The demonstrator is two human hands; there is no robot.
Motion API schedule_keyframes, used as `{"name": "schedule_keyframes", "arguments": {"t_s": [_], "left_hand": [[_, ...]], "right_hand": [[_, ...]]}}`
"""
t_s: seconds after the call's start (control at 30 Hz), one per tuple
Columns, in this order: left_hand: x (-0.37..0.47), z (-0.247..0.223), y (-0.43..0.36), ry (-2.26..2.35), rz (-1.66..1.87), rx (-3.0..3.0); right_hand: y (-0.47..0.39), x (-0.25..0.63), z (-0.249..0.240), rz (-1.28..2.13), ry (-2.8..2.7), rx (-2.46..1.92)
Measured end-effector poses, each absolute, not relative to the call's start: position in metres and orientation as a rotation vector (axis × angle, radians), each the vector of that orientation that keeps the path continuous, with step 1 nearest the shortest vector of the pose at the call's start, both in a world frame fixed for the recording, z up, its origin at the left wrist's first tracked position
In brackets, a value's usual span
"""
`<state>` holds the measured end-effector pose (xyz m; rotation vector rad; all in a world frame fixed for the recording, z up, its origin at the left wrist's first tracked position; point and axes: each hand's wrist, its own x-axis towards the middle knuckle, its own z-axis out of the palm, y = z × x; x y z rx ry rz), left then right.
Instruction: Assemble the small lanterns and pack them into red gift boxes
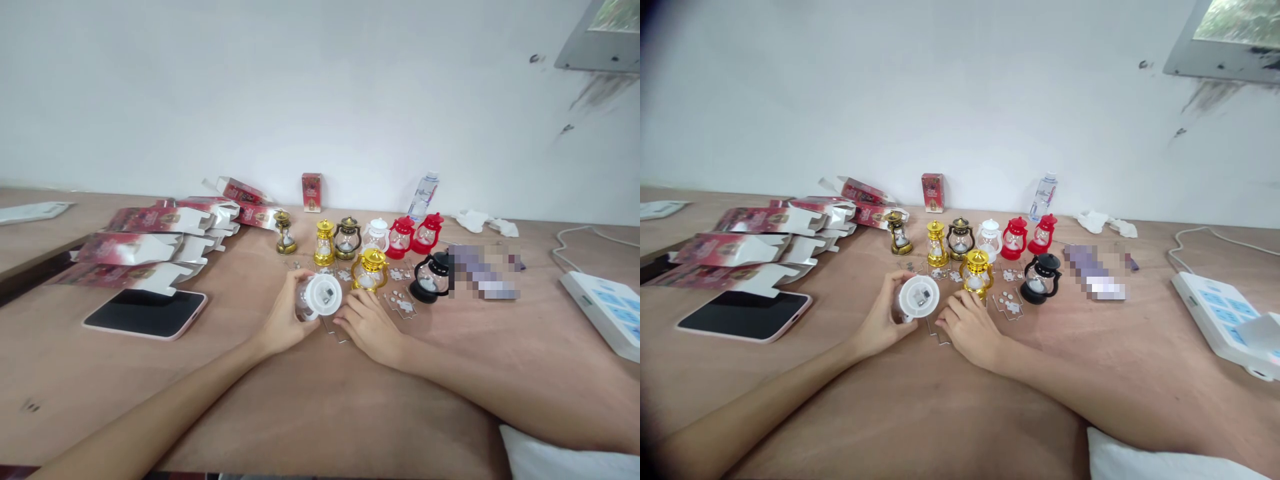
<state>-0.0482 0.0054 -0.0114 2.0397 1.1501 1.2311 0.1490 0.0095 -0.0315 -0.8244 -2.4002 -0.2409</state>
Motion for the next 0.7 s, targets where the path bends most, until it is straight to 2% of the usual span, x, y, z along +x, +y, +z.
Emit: {"name": "schedule_keyframes", "arguments": {"t_s": [0.27, 0.7], "left_hand": [[-0.049, -0.007, 0.004, 1.107, 1.183, 2.123], [-0.045, -0.003, -0.003, 1.055, 1.004, 2.313]], "right_hand": [[-0.004, 0.158, -0.015, -0.299, -2.082, -0.333], [-0.001, 0.154, -0.015, -0.441, -1.923, -0.517]]}}
